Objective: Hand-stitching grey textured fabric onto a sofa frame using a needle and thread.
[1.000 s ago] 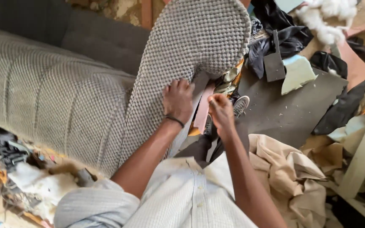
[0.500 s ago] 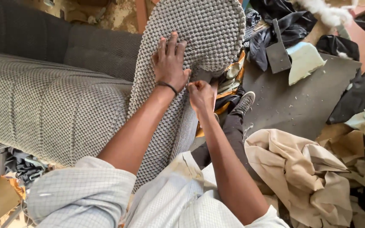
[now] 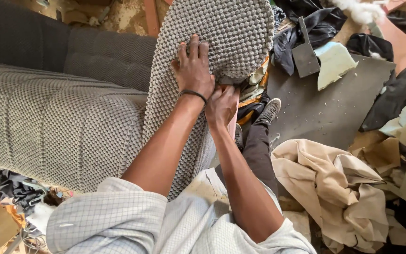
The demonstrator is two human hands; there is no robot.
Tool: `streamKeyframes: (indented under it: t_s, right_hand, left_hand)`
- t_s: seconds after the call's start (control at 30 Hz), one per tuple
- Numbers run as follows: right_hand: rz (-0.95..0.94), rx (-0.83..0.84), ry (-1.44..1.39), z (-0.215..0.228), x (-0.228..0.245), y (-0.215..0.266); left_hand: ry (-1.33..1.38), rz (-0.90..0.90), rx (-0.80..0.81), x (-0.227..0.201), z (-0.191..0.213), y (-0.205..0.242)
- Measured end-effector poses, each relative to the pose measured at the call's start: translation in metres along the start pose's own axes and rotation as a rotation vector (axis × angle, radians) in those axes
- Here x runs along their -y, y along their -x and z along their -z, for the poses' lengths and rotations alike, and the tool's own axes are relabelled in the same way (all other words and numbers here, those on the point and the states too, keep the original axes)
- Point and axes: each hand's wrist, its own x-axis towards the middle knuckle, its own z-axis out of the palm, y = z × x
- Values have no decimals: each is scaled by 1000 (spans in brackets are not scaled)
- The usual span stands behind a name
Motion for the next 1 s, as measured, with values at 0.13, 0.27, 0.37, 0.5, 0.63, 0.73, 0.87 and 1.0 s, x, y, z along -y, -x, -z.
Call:
streamKeyframes:
  t_s: [0.13,0.27,0.37,0.5,0.63,0.73,0.87,1.0]
  right_hand:
    - [-184,16,-216,38,31,3]
    - [-109,31,-154,35,26,7]
    - [-31,2,-106,28,16,2]
    - [40,-96,-44,30,23,7]
    - [-73,-66,-195,13,20,15]
    - [-211,26,-267,3,18,11]
    - [10,248,506,-38,-4,-12]
    - [-608,124,-333,10,39,-6]
  left_hand:
    - [-30,-4,7,-1,-3,-1]
    - [-86,12,24,-3,-8,-5]
    - [-108,14,5,-4,-15,-4]
    - [-115,16,-27,-5,-12,-3]
    - [-178,-4,-45,-4,-11,-1]
    - [-174,-10,-37,-4,-8,-2]
    - [-262,-20,-39,-1,-12,-4]
    - [-261,-35,-54,-1,-18,-3]
